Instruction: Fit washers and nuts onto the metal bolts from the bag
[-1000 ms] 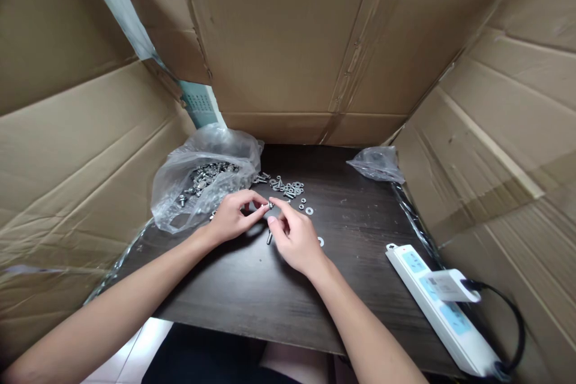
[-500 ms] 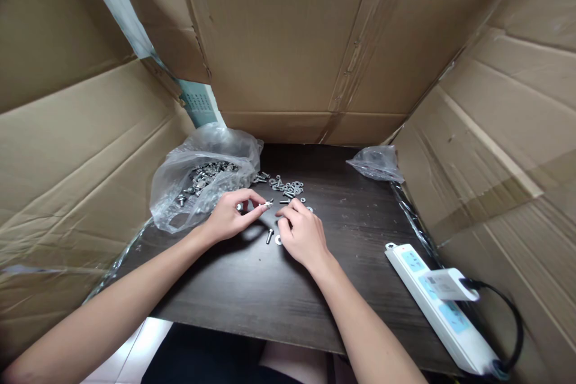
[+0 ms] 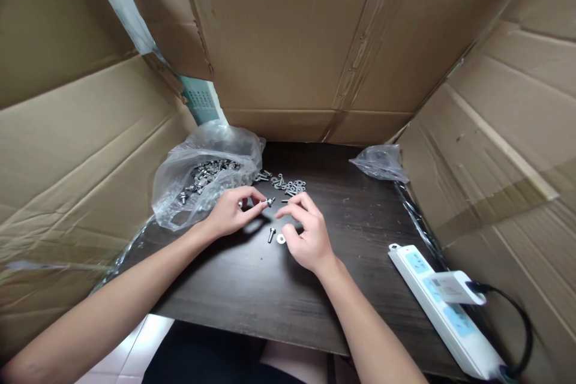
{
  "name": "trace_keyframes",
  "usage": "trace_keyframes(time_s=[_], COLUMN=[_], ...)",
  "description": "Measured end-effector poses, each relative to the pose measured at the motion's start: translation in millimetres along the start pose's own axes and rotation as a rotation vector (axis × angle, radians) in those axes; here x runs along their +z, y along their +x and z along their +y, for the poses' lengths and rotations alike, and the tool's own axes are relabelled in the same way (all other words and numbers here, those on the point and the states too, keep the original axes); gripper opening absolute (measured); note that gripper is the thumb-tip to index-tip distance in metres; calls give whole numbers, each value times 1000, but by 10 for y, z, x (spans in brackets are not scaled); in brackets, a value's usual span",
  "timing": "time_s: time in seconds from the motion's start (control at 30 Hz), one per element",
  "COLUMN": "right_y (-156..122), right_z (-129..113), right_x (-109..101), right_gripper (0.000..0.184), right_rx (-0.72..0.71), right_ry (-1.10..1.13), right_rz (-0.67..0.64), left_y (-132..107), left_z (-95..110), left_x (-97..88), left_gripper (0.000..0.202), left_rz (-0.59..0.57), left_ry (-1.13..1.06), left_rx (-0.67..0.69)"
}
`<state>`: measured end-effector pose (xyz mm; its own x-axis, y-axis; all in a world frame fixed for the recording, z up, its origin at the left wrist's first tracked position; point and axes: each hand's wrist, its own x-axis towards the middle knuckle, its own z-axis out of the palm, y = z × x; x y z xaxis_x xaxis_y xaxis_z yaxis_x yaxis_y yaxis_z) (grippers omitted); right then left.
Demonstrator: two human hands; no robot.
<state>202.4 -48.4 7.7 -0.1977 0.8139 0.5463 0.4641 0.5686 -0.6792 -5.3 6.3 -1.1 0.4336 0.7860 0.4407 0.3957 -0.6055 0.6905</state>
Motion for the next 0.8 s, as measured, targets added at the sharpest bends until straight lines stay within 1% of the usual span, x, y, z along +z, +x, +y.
trace_keyframes(time_s=[0.07,0.1,0.13,0.2,0.27,0.3,0.37,0.43,0.47,0.5,0.57,0.63,0.67,0.73,0.8], right_y=[0,-2,-5,-10,-8,-5,1,4,3,1,-5,-8,-9,-11,-18], right_z=[33,58,85,134,159,160,143,111,92,72,30,-6,-17,-11,38], right_x=[-10,-7,-1,9,9,5,-2,0,5,12,22,23,21,18,24], right_gripper=[42,46,44,32,29,31,42,53,54,53,43,33,32,36,45], right_rx=[-1,1,14,80,131,139,135,125,120,113,87,53,39,29,50], right_ry=[-22,-58,-110,-236,-271,-242,-144,-69,-48,-31,8,59,79,76,-15], right_rz=[2,-22,-54,-94,-73,-49,-11,-22,-36,-48,-54,-30,-10,18,9], left_y=[2,2,2,3,4,5,4,2,1,1,5,12,15,19,17], left_z=[19,33,48,75,90,91,83,68,61,55,48,49,53,66,85], left_x=[1,2,3,3,0,-1,-1,2,2,1,-5,-17,-24,-34,-37], left_gripper=[12,12,12,13,13,13,12,12,12,12,12,13,13,13,12], left_rz=[-12,-20,-23,-12,-1,0,-9,-17,-20,-24,-27,-17,-10,-5,-13], left_ry=[-38,-56,-74,-98,-101,-99,-91,-80,-72,-62,-48,-44,-46,-59,-75], left_rx=[-12,-11,-12,-23,-35,-36,-28,-18,-13,-9,-13,-34,-44,-51,-40])
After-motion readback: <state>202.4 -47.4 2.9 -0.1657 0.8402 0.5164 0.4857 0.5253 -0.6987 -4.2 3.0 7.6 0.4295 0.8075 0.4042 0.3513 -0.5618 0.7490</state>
